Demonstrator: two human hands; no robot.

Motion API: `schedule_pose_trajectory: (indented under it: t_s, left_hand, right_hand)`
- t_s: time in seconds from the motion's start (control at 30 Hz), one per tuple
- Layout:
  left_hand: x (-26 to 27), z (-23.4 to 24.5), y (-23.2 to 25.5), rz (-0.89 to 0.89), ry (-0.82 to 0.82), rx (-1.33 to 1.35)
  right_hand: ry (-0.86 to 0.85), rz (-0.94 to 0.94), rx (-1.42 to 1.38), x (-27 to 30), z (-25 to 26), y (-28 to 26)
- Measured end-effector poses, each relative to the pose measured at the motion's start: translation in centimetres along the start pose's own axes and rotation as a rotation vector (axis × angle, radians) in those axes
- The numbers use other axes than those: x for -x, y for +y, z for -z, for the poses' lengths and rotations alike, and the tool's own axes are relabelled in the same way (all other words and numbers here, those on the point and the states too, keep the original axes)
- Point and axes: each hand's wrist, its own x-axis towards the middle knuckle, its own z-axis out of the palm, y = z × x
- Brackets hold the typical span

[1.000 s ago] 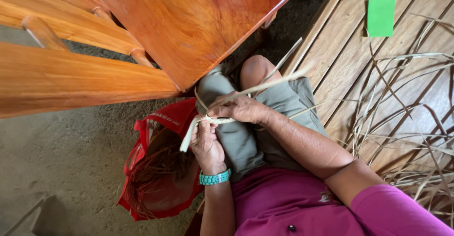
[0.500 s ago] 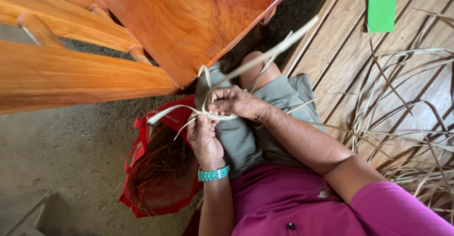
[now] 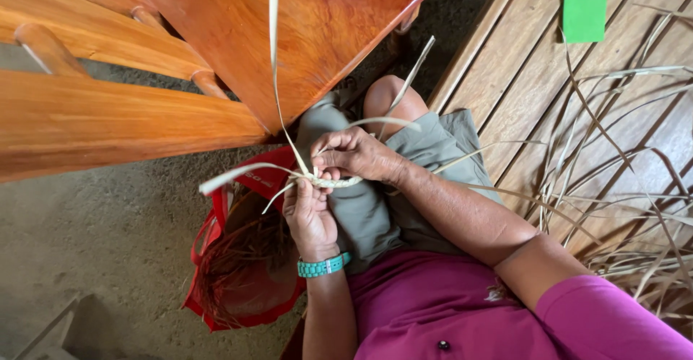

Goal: Weave and braid long strips of plant fiber to create a cord

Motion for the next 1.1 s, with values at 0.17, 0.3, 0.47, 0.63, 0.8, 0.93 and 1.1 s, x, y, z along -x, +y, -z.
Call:
schedule_pose_trajectory:
  t_s: [0.17, 0.3, 0.47, 0.63, 0.8, 0.93, 1.1]
  left_hand:
    - [0.5, -0.3, 1.1, 0.016, -0.092, -0.045]
    - [0.4, -0.2, 0.9, -0.019, -0.156, -0.058]
    - [0.6, -0.2, 0.6, -0.031, -0.181, -0.084]
    - [0.2, 1.1, -0.3, -0.055, -0.194, -0.063]
    - [0.2, 0.9, 0.1, -0.076, -0.146, 0.049]
    - [-0.2, 2.6, -0.8, -0.085, -0.075, 0.104]
    - [0.5, 0.8, -0.1, -0.146, -0.061, 0.087]
  right_hand:
    - [-0.03, -0.012, 0.01, -0.2, 0.1, -0.5]
    - [-0.048, -0.027, -0.018, -0.3, -0.3, -0.3]
    - [-0.103, -0.036, 0.033, -0.7, 0.6, 0.7]
    - [-0.088, -0.059, 0.017, -1.0, 0.0, 0.8]
    - [-0.064, -0.036, 0.229, -0.2, -0.7, -0.7]
    - [-0.14, -0.016, 0.437, 1.8, -0.3, -2.4]
    - [-0.129, 0.026, 0.501, 2.8, -0.2, -1.7]
